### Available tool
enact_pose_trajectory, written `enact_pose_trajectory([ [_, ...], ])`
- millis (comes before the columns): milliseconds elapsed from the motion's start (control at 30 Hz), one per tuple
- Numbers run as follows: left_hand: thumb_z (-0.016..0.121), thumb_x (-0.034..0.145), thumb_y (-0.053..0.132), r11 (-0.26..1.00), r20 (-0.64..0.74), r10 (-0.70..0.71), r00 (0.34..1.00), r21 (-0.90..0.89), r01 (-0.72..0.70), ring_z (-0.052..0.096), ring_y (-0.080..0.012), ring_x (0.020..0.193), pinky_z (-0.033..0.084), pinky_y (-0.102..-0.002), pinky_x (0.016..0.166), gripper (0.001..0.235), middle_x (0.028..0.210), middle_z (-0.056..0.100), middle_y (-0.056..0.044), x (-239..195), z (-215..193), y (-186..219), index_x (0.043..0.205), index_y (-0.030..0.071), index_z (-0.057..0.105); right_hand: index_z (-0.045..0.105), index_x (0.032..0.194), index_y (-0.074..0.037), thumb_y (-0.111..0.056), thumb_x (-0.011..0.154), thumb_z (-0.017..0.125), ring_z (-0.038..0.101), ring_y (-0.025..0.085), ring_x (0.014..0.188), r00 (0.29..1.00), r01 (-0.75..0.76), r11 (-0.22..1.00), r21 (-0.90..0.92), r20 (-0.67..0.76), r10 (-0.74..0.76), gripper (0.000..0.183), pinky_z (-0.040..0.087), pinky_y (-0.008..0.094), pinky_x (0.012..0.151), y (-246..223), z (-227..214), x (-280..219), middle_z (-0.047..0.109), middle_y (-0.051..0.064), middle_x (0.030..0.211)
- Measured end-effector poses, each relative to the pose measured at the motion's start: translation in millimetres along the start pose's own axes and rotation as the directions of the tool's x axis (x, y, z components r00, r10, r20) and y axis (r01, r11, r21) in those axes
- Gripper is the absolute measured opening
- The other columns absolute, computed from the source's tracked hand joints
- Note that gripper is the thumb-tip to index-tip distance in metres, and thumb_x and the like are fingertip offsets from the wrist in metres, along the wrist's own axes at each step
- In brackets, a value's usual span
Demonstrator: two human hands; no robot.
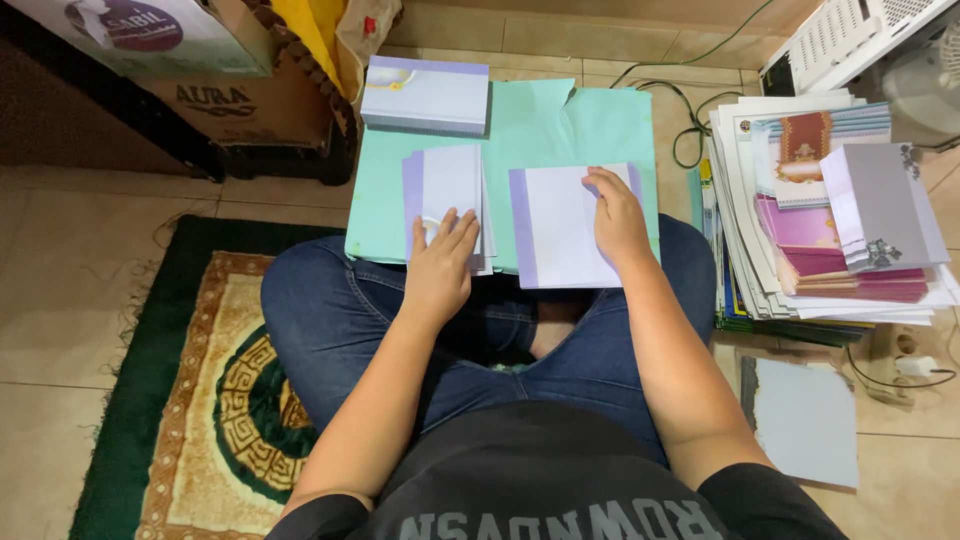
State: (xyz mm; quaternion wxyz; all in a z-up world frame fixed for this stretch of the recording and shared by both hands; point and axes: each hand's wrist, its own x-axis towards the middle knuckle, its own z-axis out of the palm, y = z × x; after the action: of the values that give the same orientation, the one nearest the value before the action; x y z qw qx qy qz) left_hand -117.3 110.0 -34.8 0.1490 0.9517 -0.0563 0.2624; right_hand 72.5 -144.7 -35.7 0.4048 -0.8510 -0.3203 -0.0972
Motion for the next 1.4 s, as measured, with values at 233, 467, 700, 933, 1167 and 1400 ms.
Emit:
enact_pose_trajectory([
  [233,0.062,0.080,0.031,0.994,0.048,0.021,0.999,-0.108,-0.015,0.049,-0.0402,0.140,0.020,-0.074,0.114,0.063,0.147,0.059,-0.014,17,1,30,0.140,0.010,0.062,0.067,0.117,-0.002,0.012,0.093,0.039,0.055,0.038,0.131,1.000,0.003,0.999,0.031,0.004,-0.004,0.039,0.046,0.047,0.109,7,1,1,0.064,0.018,0.129],
  [467,0.058,0.094,0.055,0.980,0.216,0.164,0.962,-0.143,-0.135,0.034,-0.0439,0.151,0.019,-0.073,0.118,0.071,0.160,0.043,-0.019,63,36,84,0.151,0.013,0.050,0.067,0.115,0.000,0.011,0.093,0.045,0.055,0.041,0.129,0.999,0.031,0.998,-0.045,-0.008,-0.031,0.033,0.046,0.051,0.107,6,3,-1,0.064,0.021,0.128],
  [700,0.077,0.080,0.024,0.955,0.548,0.292,0.784,-0.134,-0.263,0.021,-0.0386,0.156,0.015,-0.073,0.120,0.097,0.167,0.026,-0.017,68,53,86,0.162,0.017,0.027,0.069,0.114,-0.003,0.009,0.091,0.051,0.059,0.040,0.123,0.997,0.054,0.992,-0.114,-0.047,-0.060,0.031,0.047,0.049,0.103,14,-9,1,0.066,0.018,0.123],
  [933,0.070,0.081,0.006,0.875,0.394,0.377,0.838,-0.448,-0.183,0.033,-0.0376,0.153,0.018,-0.071,0.119,0.087,0.164,0.037,-0.015,60,51,70,0.160,0.022,0.036,0.060,0.135,-0.015,-0.039,0.102,0.059,0.067,0.036,0.105,0.864,-0.501,0.823,-0.267,-0.112,0.490,0.041,0.052,0.050,0.090,1,-65,-41,0.069,0.011,0.107],
  [1167,0.075,0.081,0.031,0.871,0.317,0.404,0.858,-0.418,-0.256,0.031,-0.0430,0.153,0.019,-0.073,0.118,0.079,0.164,0.039,-0.013,55,28,74,0.155,0.028,0.047,0.046,0.149,-0.008,-0.018,0.097,0.065,0.066,0.029,0.112,0.722,-0.650,0.515,0.559,0.242,0.648,0.056,0.052,0.044,0.096,-21,-81,-59,0.064,0.017,0.127],
  [1400,0.071,0.081,0.048,0.309,0.211,-0.179,0.961,-0.915,0.259,-0.013,-0.0529,0.152,0.003,-0.070,0.121,0.126,0.167,-0.012,-0.033,73,34,69,0.161,0.007,-0.017,0.049,0.135,-0.005,-0.011,0.098,0.060,0.064,0.018,0.115,0.967,-0.145,0.515,0.845,0.010,0.256,0.039,0.051,0.039,0.104,-37,-99,-49,0.068,0.011,0.124],
])
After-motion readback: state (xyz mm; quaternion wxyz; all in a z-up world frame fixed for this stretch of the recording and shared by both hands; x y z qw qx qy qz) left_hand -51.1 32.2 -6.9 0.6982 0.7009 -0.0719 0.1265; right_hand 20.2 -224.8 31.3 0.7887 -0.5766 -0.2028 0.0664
